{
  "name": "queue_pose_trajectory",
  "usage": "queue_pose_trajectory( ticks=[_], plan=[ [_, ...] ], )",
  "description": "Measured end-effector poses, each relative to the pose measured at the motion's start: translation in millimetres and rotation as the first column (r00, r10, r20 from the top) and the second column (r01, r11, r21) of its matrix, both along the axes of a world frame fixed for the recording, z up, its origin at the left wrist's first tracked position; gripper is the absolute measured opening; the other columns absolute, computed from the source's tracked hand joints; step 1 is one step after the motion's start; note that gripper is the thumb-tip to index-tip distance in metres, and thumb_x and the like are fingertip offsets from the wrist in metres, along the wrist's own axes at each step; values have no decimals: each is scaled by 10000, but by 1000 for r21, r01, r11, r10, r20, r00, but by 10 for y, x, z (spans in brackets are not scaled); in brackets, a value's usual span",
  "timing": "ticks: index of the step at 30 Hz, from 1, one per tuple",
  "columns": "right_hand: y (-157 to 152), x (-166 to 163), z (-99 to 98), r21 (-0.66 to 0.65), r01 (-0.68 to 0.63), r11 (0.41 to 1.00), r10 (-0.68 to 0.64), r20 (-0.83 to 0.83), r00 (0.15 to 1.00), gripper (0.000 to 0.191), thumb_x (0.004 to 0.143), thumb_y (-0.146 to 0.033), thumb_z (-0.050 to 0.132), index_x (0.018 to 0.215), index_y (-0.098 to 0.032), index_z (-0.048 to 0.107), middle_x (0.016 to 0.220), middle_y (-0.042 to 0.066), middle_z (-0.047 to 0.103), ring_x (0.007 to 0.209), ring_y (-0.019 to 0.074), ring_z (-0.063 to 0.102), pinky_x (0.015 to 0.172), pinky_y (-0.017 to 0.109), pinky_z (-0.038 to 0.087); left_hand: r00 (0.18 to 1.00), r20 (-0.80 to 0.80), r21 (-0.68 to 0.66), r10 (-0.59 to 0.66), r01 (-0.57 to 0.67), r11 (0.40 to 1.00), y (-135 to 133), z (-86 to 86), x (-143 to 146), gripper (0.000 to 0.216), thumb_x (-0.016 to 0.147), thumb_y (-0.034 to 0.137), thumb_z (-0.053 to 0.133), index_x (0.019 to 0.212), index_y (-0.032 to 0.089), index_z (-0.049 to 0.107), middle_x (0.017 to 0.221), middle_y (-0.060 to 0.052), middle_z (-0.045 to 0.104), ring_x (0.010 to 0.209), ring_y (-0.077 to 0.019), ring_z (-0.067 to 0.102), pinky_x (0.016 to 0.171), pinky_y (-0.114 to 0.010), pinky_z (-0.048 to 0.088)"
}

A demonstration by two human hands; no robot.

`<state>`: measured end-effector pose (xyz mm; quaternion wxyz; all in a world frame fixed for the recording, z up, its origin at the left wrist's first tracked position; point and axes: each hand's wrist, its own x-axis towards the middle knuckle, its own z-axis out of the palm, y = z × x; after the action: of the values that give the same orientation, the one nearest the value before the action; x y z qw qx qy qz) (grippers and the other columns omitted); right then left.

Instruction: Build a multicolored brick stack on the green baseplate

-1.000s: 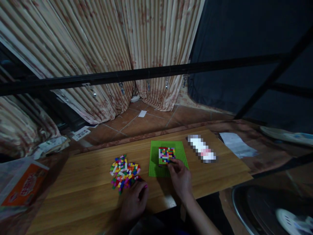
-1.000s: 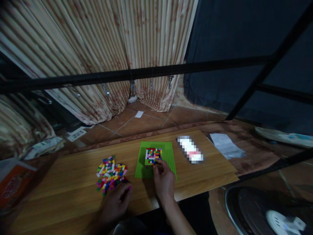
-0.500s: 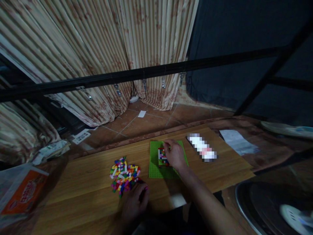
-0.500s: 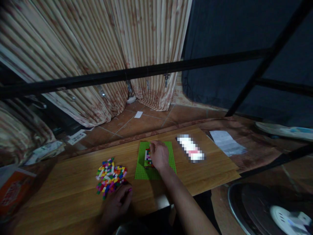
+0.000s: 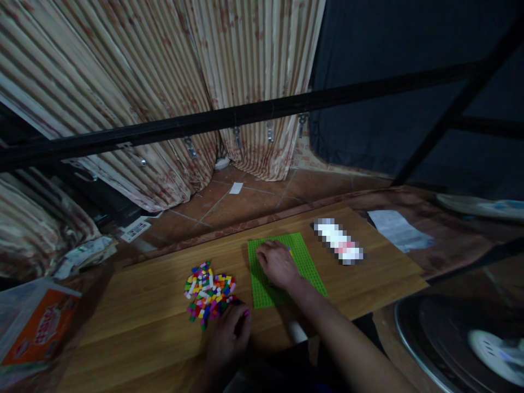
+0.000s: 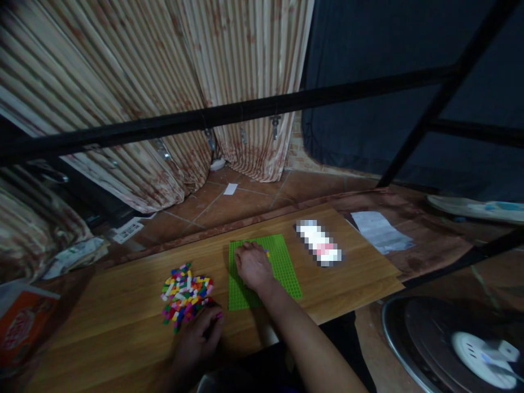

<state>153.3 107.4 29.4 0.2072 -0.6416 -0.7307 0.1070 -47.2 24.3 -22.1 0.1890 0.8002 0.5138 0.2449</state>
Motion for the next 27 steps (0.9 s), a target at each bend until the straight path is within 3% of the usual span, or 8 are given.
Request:
queue_pose_trajectory(
  ticks=[7,11,15,27],
  plan=[
    [-190,-78,-11,-5,-72,997,72,-18,997,201,934,-271,496,915,-209,687,952,49,690,949,196,579,892,304,378,999,46,-36,11,-9,999,-24,25,31,194,880,311,474,873,229,650,802,-13,680,724,-135,622,648,-237,471],
    [-142,-148,40,-85,46,995,-48,-30,998,299,962,-361,446,957,-186,688,951,70,715,921,208,621,833,306,405,998,53,-41,26,-24,999,-25,-3,25,205,878,324,470,877,234,655,806,-13,680,719,-140,616,651,-246,466],
    [-104,-243,77,-114,159,981,-151,80,985,397,984,-386,375,948,-150,692,954,118,720,924,245,635,812,340,409,998,49,-55,27,-24,998,-33,5,31,210,874,327,464,876,233,652,795,-15,675,714,-141,612,666,-257,464],
    [-132,-307,101,-82,147,986,-133,152,979,474,1006,-394,300,964,-121,685,994,161,713,1004,266,609,862,353,387,1000,3,-86,-7,7,996,1,39,31,206,871,305,461,845,219,647,780,-12,670,703,-134,615,637,-246,448]
  ],
)
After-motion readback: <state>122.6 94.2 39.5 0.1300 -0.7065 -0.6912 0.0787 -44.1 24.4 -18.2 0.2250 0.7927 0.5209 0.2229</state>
